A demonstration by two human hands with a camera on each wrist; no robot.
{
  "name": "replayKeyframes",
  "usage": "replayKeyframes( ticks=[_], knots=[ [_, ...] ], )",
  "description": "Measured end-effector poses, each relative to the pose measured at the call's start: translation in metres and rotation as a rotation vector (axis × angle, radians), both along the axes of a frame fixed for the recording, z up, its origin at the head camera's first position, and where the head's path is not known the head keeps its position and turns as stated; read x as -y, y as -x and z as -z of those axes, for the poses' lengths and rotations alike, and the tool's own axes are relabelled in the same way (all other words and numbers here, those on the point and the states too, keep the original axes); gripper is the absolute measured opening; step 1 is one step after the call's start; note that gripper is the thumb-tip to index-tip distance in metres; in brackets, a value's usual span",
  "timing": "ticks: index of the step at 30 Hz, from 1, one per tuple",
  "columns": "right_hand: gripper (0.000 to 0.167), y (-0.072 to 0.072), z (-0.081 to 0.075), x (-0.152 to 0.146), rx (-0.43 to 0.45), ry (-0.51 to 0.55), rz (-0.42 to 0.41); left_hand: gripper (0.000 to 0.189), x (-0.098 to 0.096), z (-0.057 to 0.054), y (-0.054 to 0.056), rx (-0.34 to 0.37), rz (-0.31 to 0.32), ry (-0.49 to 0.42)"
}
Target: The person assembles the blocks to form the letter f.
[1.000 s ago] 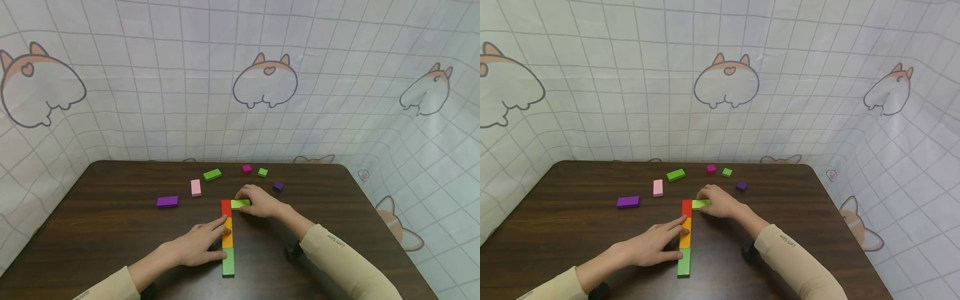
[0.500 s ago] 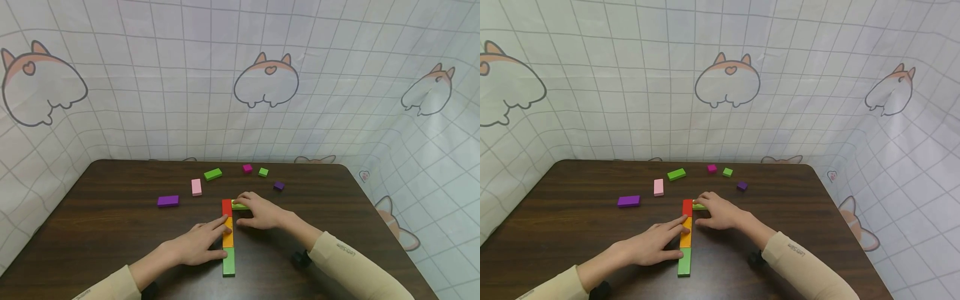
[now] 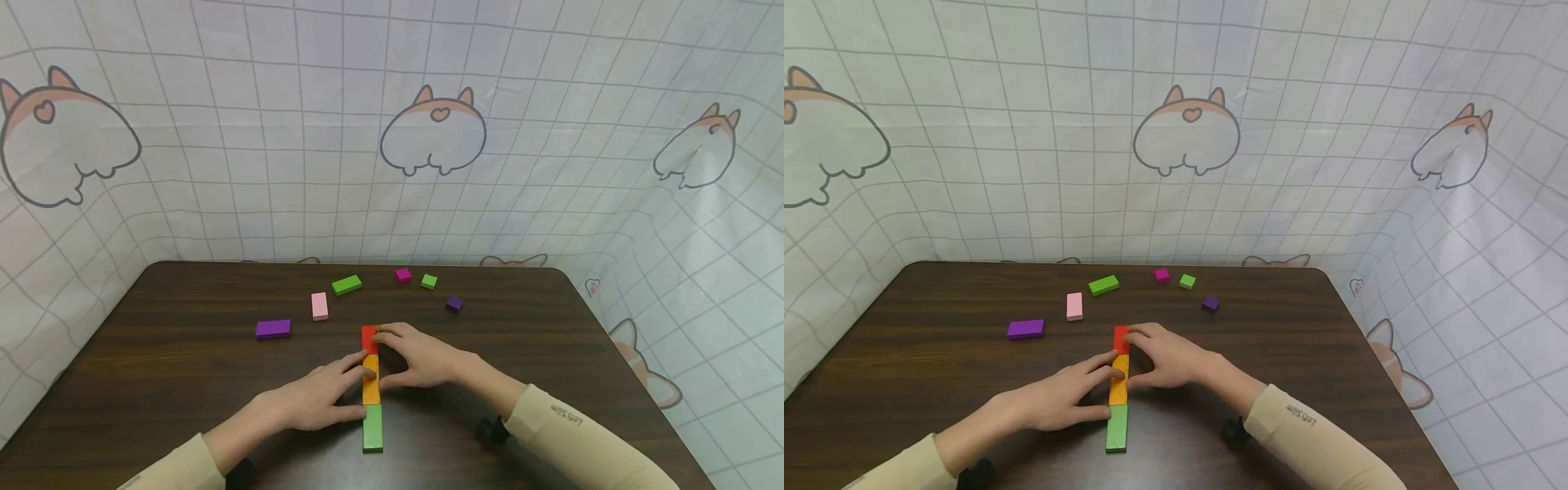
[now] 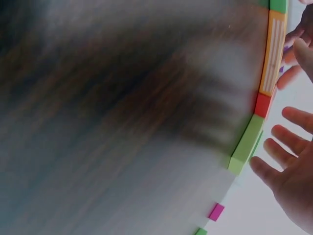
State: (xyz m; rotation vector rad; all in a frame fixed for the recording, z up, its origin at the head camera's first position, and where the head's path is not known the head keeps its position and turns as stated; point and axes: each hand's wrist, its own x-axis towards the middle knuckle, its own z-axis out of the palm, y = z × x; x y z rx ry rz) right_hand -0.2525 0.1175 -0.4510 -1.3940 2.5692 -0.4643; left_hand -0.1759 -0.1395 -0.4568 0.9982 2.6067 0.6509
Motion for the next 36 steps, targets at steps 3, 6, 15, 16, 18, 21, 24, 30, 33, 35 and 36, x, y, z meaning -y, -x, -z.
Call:
replayKeyframes(
  ticks=[3,6,15,16,18,21,24,30,33,35,36],
  knots=[
    [0.082,-0.003,-0.001,0.003,0.007,-0.014,-0.014,0.059,0.005,-0.003,0.001,0.003,-0.009,-0.013],
    [0.085,-0.006,-0.002,0.006,0.017,-0.043,-0.019,0.056,0.009,-0.007,0.002,0.001,-0.030,-0.024],
    [0.089,-0.009,-0.003,0.008,-0.002,-0.111,-0.021,0.055,0.029,-0.012,0.010,-0.027,-0.114,-0.044],
    [0.089,-0.009,-0.002,0.008,-0.006,-0.115,-0.023,0.055,0.032,-0.011,0.011,-0.035,-0.120,-0.050],
    [0.089,-0.009,-0.002,0.008,-0.011,-0.127,-0.025,0.055,0.038,-0.012,0.012,-0.045,-0.135,-0.064],
    [0.088,-0.009,-0.001,0.009,-0.016,-0.131,-0.035,0.055,0.046,-0.013,0.013,-0.050,-0.165,-0.077],
    [0.087,-0.010,-0.001,0.010,-0.020,-0.134,-0.040,0.053,0.055,-0.016,0.014,-0.069,-0.189,-0.089],
    [0.088,-0.010,-0.002,0.010,-0.019,-0.151,-0.033,0.051,0.079,-0.022,0.025,-0.142,-0.248,-0.145],
    [0.088,-0.010,-0.002,0.010,-0.021,-0.155,-0.034,0.051,0.094,-0.023,0.034,-0.196,-0.297,-0.167],
    [0.088,-0.010,-0.002,0.009,-0.022,-0.160,-0.037,0.052,0.104,-0.023,0.039,-0.226,-0.334,-0.167],
    [0.088,-0.010,-0.002,0.009,-0.024,-0.163,-0.039,0.052,0.109,-0.022,0.041,-0.239,-0.350,-0.160]
  ],
)
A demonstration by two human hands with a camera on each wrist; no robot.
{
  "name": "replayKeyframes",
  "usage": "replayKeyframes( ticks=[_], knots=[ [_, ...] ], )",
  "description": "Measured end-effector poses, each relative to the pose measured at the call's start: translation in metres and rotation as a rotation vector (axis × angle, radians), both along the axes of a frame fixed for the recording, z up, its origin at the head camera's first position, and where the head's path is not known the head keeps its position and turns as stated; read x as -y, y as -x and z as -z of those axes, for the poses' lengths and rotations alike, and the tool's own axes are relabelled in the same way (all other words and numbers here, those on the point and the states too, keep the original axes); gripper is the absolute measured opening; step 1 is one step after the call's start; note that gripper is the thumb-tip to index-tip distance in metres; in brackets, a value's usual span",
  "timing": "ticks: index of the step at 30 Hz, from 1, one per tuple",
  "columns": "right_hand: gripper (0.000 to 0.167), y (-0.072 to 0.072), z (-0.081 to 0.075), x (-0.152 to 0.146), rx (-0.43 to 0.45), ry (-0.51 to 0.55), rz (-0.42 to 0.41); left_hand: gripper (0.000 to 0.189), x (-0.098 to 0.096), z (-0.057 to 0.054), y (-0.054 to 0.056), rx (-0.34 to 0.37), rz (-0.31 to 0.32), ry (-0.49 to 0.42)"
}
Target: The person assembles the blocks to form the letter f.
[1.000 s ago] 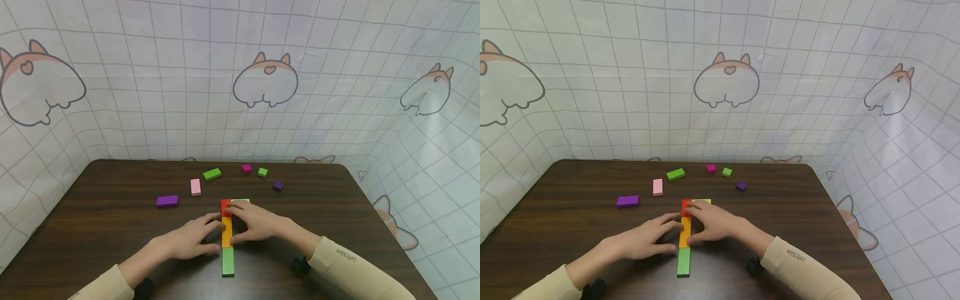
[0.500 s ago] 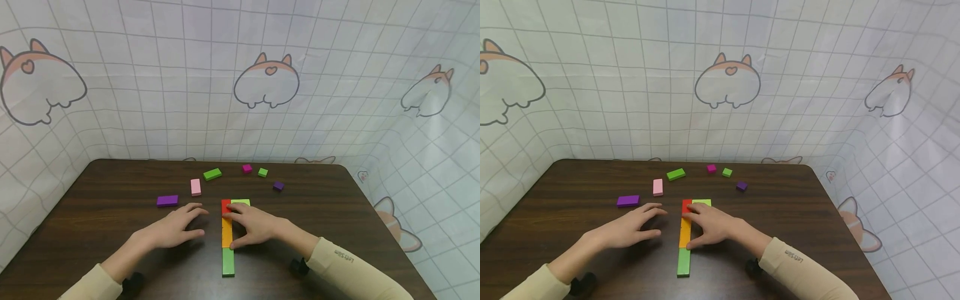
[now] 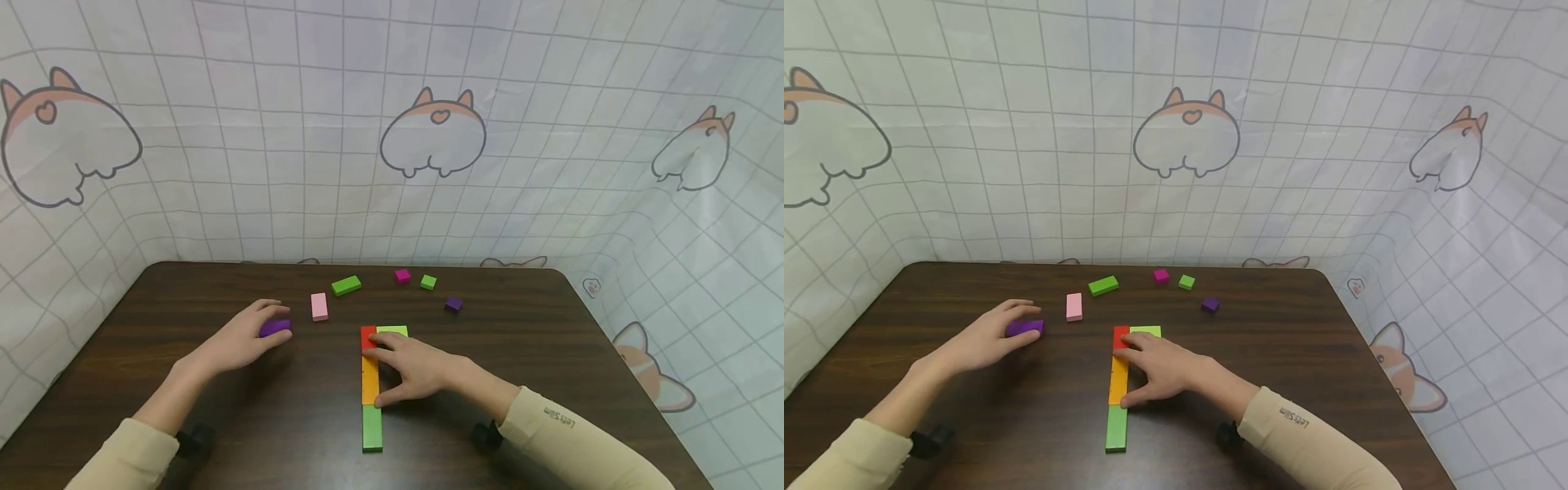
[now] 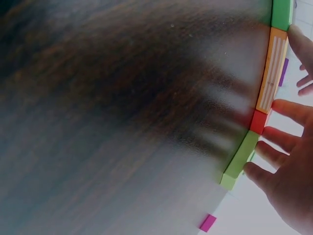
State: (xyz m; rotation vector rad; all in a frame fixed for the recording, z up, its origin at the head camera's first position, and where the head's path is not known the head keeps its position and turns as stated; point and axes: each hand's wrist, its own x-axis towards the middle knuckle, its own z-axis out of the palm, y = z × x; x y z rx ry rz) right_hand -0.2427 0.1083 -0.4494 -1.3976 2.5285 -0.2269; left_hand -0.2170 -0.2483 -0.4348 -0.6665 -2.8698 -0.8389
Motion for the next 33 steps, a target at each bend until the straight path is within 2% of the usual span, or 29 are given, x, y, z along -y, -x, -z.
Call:
replayKeyframes(
  ticks=[6,14,23,33],
  knots=[
    [0.087,-0.001,0.000,0.000,-0.006,-0.016,-0.011,0.053,0.022,0.004,0.009,0.037,-0.043,0.033],
    [0.089,-0.003,0.000,0.001,-0.015,-0.040,-0.003,0.050,0.039,0.007,0.017,0.095,-0.066,0.087],
    [0.091,-0.005,0.001,0.002,-0.047,-0.036,-0.015,0.045,0.042,0.008,0.023,0.145,-0.058,0.084],
    [0.091,-0.008,-0.001,0.003,-0.047,-0.034,-0.019,0.039,0.040,0.013,0.031,0.145,-0.010,0.057]
  ],
)
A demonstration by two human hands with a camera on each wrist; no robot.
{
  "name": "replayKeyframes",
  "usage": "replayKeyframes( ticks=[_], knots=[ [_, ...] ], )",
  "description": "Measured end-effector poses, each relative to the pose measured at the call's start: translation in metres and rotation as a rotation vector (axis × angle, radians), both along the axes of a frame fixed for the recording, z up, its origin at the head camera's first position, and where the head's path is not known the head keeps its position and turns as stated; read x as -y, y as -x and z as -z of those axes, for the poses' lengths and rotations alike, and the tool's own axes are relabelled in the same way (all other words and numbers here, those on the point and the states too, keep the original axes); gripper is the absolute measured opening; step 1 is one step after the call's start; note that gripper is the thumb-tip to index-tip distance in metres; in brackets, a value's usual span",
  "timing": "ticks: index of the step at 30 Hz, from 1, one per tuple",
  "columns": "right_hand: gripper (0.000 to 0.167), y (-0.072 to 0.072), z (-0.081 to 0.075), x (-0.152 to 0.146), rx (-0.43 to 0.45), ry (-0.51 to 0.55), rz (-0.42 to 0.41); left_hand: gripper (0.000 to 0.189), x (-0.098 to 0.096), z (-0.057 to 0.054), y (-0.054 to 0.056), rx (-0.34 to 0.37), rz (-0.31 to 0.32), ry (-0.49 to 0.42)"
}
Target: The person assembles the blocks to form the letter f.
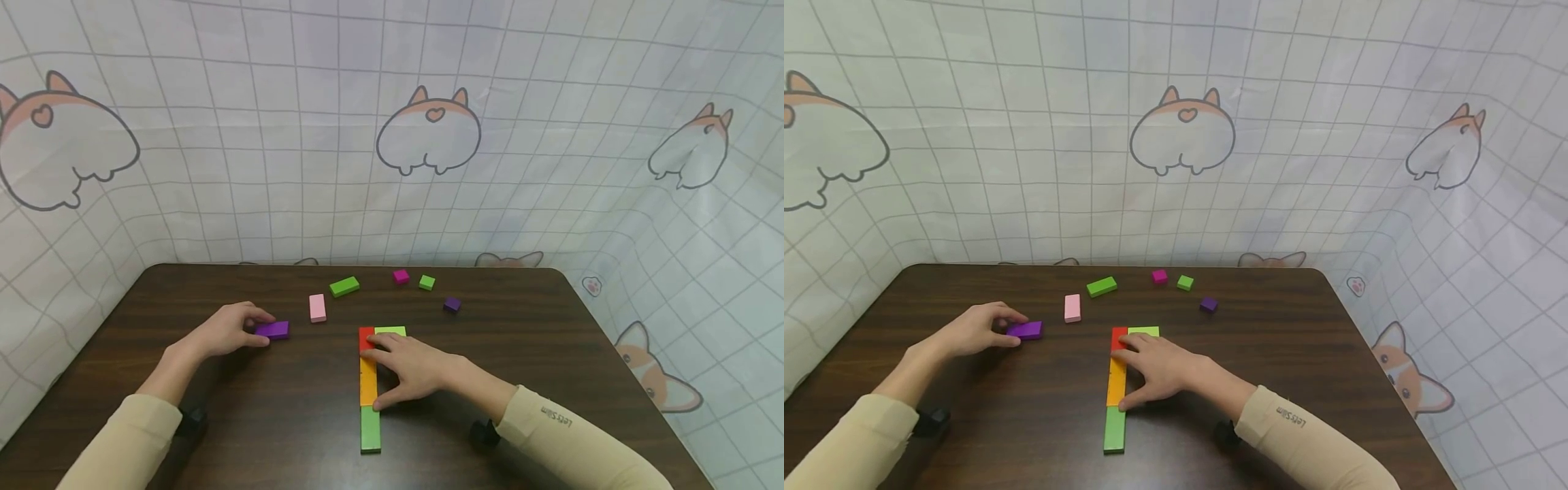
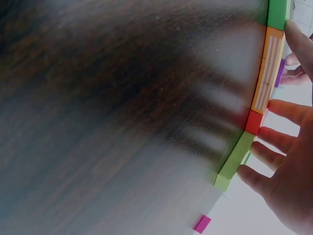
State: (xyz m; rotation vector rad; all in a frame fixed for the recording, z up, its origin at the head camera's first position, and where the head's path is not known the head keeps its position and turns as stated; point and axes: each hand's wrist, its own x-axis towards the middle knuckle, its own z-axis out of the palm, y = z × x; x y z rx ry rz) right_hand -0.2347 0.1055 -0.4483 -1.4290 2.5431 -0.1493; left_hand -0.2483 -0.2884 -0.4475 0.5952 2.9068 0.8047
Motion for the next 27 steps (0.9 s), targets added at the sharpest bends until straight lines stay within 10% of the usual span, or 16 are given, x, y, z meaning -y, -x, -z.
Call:
replayKeyframes(
  ticks=[27],
  knots=[
    [0.091,0.003,0.000,-0.002,0.016,0.000,0.010,0.030,-0.017,0.002,0.010,-0.058,0.068,0.004]
  ],
)
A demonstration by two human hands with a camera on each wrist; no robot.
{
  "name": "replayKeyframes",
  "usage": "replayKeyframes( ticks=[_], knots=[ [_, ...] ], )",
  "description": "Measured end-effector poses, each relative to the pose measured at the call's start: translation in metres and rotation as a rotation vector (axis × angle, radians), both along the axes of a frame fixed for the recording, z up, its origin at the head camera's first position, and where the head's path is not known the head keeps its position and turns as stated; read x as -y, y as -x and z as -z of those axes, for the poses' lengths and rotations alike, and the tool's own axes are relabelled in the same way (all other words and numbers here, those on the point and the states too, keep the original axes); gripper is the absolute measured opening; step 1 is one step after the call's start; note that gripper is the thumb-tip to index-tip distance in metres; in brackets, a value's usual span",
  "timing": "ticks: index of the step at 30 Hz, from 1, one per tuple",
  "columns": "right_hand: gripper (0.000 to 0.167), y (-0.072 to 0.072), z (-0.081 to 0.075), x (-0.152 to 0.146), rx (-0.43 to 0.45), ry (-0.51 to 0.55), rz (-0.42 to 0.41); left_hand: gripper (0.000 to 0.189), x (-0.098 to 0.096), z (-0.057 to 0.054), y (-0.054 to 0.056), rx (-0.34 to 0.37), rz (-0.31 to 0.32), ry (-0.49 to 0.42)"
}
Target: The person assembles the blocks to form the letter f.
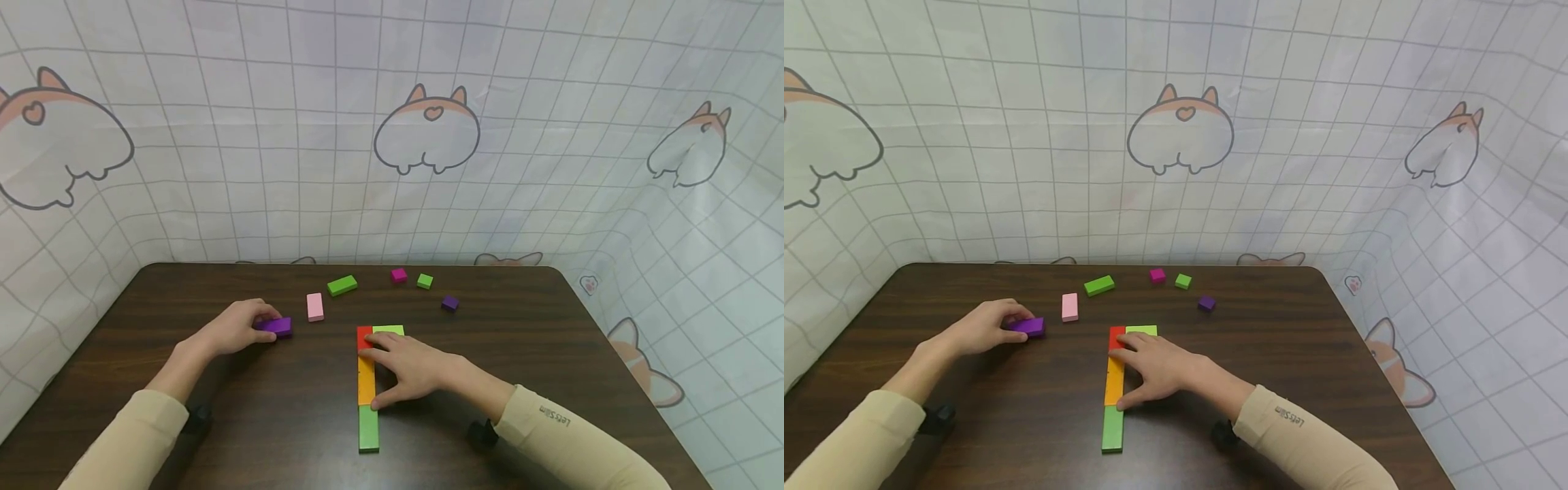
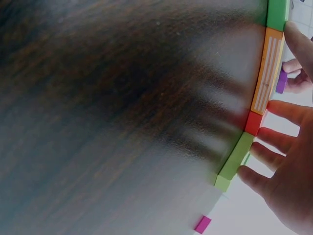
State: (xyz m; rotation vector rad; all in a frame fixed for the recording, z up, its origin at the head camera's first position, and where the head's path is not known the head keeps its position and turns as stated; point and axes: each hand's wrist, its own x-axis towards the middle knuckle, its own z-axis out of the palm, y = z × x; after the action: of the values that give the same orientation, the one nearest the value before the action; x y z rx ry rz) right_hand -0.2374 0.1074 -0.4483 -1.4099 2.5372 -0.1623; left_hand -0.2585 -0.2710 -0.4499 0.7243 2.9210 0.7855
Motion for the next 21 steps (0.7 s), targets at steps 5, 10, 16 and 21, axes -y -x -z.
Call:
replayKeyframes(
  ticks=[5,10,16,21],
  knots=[
    [0.091,0.000,-0.001,0.001,0.007,-0.001,0.005,0.029,-0.012,-0.003,-0.001,-0.017,0.026,-0.017],
    [0.091,0.003,-0.001,0.002,-0.007,0.000,0.004,0.029,-0.023,-0.005,0.003,-0.030,0.053,-0.024],
    [0.090,0.006,0.001,0.005,-0.013,-0.003,0.007,0.029,-0.034,-0.005,0.009,-0.026,0.081,-0.013],
    [0.090,0.009,0.001,0.006,-0.018,0.001,0.009,0.030,-0.042,-0.003,0.015,-0.042,0.102,-0.008]
  ],
)
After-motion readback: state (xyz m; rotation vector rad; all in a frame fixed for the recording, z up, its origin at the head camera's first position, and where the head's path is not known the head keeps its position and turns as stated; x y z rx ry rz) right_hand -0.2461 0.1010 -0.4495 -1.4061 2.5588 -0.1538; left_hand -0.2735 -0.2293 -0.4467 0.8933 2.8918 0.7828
